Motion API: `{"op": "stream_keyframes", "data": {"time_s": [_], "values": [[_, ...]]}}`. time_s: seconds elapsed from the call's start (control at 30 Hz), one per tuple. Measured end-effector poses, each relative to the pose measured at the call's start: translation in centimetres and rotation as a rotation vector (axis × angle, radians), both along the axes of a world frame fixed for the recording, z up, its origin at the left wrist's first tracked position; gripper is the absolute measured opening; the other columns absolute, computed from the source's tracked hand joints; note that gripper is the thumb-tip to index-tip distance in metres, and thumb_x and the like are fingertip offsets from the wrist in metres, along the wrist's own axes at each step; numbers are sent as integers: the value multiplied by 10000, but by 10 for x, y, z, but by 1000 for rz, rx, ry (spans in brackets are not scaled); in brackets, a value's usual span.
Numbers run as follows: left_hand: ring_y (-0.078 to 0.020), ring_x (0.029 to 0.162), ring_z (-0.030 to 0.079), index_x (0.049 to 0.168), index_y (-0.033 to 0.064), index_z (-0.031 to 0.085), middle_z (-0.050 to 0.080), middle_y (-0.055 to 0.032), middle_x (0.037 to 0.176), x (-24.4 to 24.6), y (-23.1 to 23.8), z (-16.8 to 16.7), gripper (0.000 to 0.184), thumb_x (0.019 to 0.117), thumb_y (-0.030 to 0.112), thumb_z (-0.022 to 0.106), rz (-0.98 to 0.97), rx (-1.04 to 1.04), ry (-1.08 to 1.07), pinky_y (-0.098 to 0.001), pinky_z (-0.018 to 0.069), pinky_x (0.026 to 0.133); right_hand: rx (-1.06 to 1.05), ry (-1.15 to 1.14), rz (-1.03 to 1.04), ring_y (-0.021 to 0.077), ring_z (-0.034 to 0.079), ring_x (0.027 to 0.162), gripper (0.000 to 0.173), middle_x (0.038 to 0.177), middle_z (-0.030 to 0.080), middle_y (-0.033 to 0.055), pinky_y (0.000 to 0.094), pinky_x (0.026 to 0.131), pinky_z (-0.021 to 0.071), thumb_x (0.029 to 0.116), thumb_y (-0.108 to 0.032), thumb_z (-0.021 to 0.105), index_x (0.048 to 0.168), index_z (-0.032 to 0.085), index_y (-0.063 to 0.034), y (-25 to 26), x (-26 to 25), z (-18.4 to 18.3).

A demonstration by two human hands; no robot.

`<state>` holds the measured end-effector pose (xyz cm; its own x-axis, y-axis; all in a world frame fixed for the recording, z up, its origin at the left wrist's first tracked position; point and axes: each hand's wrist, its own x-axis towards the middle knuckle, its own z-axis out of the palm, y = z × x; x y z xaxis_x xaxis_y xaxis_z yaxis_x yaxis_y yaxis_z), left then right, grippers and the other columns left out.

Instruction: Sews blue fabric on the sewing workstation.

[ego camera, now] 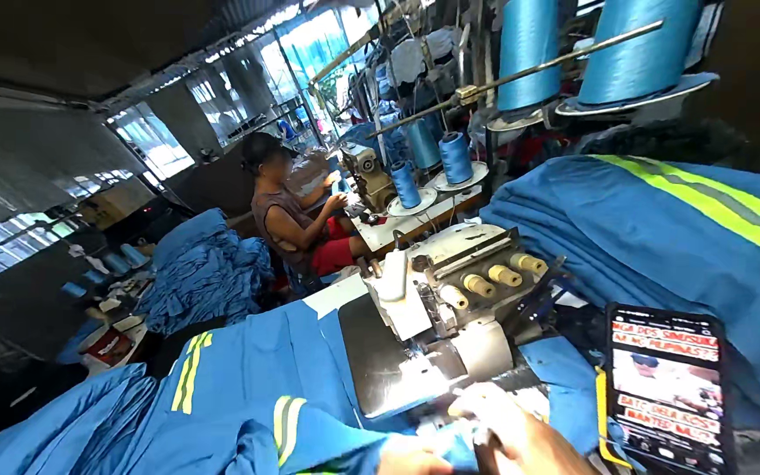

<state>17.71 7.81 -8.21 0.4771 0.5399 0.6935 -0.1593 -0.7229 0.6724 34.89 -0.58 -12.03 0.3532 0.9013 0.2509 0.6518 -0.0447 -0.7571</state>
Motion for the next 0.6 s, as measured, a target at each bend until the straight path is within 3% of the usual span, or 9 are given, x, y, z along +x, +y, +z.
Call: {"op": "stream_keyframes", "data": {"time_s": [0.1, 0.17, 0.23, 0.3, 0.33, 0.37, 0.43, 0.5, 0.6], "values": [[-54, 1144, 638, 992, 172, 678, 703, 53, 1146, 7, 37, 63, 122, 1001, 103, 579, 114, 316, -90, -242, 542, 971, 26, 157, 159, 395, 665, 1078, 371, 1215, 645, 264, 560, 932, 546, 935, -135, 699, 1258, 656, 42, 2, -19, 2], [-54, 1128, 645, 1014, 165, 668, 701, 55, 1136, 10, 81, 108, 142, 997, 72, 561, 227, 553, -141, -236, 545, 952, 40, 232, 203, 374, 678, 1053, 313, 1173, 673, 252, 551, 929, 539, 938, -106, 670, 1209, 678, 51, 8, -28, 3], [-97, 1080, 671, 1012, 57, 684, 709, -38, 1106, 20, 134, 136, 111, 969, 13, 591, 329, 701, -157, -268, 565, 931, 78, 311, 159, 319, 699, 1003, 232, 1073, 715, 213, 513, 904, 551, 910, -56, 649, 1108, 714, 45, 19, -29, -2], [-223, 1212, 636, 1180, -32, 661, 638, -180, 1311, 20, 174, 143, 236, 947, 0, 641, 348, 645, 94, -388, 547, 1012, 78, 488, 74, 195, 700, 919, 229, 1004, 732, 147, 393, 860, 568, 904, -54, 661, 1109, 714, 35, 29, -26, -5], [-297, 1320, 565, 1286, -21, 625, 523, -221, 1468, 16, 183, 140, 361, 928, 3, 670, 335, 554, 274, -464, 516, 1050, 66, 589, 38, 135, 661, 864, 240, 967, 710, 106, 333, 811, 549, 904, -57, 656, 1125, 702, 27, 32, -24, -5], [-349, 1350, 532, 1303, -16, 631, 469, -240, 1520, 13, 184, 129, 394, 914, 2, 687, 314, 466, 402, -526, 497, 1054, 46, 690, 11, 95, 650, 859, 230, 959, 702, 74, 299, 808, 546, 913, -57, 657, 1127, 700, 15, 33, -22, -4], [-290, 1221, 646, 1190, 2, 710, 650, -182, 1336, 7, 154, 90, 245, 961, 65, 647, 289, 304, 549, -477, 547, 1006, -18, 902, 2, 38, 627, 811, 109, 876, 658, -19, 256, 773, 541, 926, -37, 643, 1028, 681, -38, 33, -20, -5], [-248, 1080, 717, 1141, -10, 740, 739, -156, 1150, 6, 99, 46, 235, 982, 116, 621, 264, 151, 655, -422, 572, 968, -73, 1053, 36, 52, 646, 795, 92, 845, 668, -37, 283, 762, 556, 926, -29, 642, 1006, 677, -59, 31, -19, -14], [-363, 1175, 674, 1162, -38, 741, 734, -188, 1183, 13, 57, -10, 285, 971, 138, 623, 301, 210, 684, -536, 458, 1097, -114, 1115, 58, 64, 652, 804, 75, 846, 670, -41, 293, 770, 561, 927, -35, 650, 979, 673, -84, 31, -15, -23]]}}
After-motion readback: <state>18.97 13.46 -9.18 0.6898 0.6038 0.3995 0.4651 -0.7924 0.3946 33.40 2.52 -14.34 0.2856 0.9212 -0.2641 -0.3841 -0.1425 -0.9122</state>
